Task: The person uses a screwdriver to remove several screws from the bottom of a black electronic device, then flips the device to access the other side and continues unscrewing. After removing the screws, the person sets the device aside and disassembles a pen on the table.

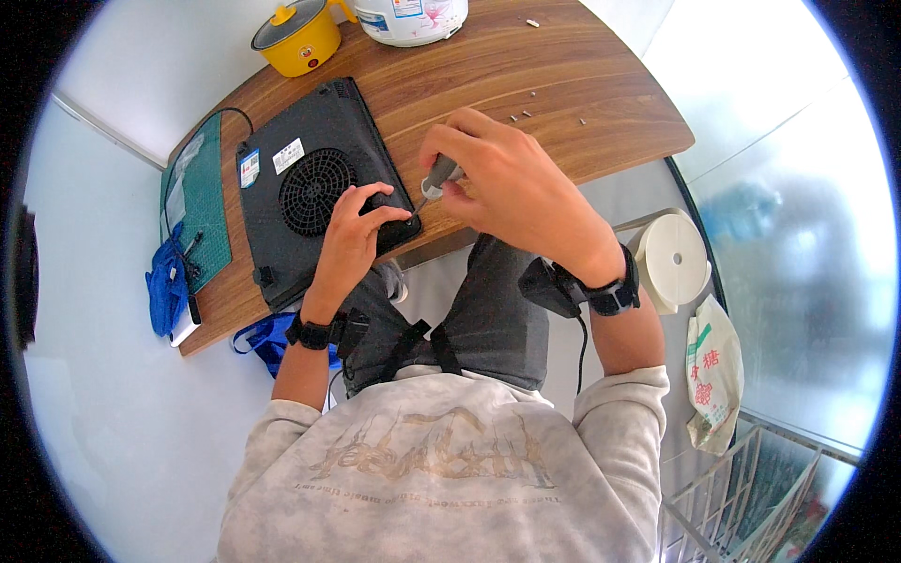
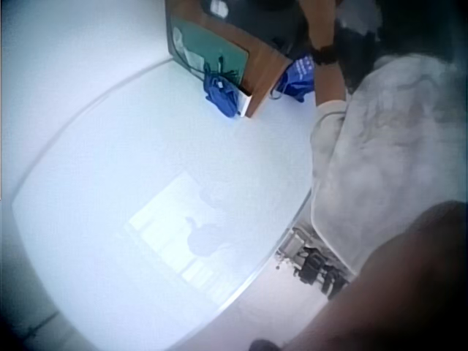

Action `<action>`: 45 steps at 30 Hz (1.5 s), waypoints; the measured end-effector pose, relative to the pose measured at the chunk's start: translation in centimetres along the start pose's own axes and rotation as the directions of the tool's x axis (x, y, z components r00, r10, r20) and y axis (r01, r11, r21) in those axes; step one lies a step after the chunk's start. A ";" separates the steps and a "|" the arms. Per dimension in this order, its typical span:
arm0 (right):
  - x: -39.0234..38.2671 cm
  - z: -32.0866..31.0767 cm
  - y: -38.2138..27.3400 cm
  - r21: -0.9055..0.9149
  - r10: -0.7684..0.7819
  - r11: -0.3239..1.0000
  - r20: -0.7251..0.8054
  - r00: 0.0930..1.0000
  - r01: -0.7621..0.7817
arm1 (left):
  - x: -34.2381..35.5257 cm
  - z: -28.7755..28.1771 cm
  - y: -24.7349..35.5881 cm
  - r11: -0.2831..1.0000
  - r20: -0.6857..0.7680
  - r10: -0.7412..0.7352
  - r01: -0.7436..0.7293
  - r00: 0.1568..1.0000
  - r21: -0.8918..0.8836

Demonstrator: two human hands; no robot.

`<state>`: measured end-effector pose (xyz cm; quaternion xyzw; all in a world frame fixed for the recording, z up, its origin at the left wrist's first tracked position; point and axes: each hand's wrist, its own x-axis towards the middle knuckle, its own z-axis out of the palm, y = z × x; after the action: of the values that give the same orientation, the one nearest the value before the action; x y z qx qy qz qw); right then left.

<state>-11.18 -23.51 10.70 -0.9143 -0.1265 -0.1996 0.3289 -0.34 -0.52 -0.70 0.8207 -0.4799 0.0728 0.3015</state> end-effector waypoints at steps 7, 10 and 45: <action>0.1 0.5 0.4 0.048 0.045 0.998 -0.062 0.997 -0.042 | 0.0 0.0 0.0 1.000 0.001 0.006 -0.006 1.000 0.011; 0.1 0.6 1.2 0.062 0.056 0.997 -0.093 0.994 -0.050 | 0.0 0.0 0.1 1.000 -0.006 -0.005 0.006 1.000 0.004; 1.1 3.0 -3.3 -0.393 -0.122 0.910 0.049 0.991 0.131 | -0.3 0.5 -0.6 0.999 -0.024 0.035 -0.035 0.999 0.015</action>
<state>-10.60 -19.01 10.90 -0.9540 -0.1463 -0.2313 0.1223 -0.12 -0.39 -1.52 0.8134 -0.4901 0.0917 0.2998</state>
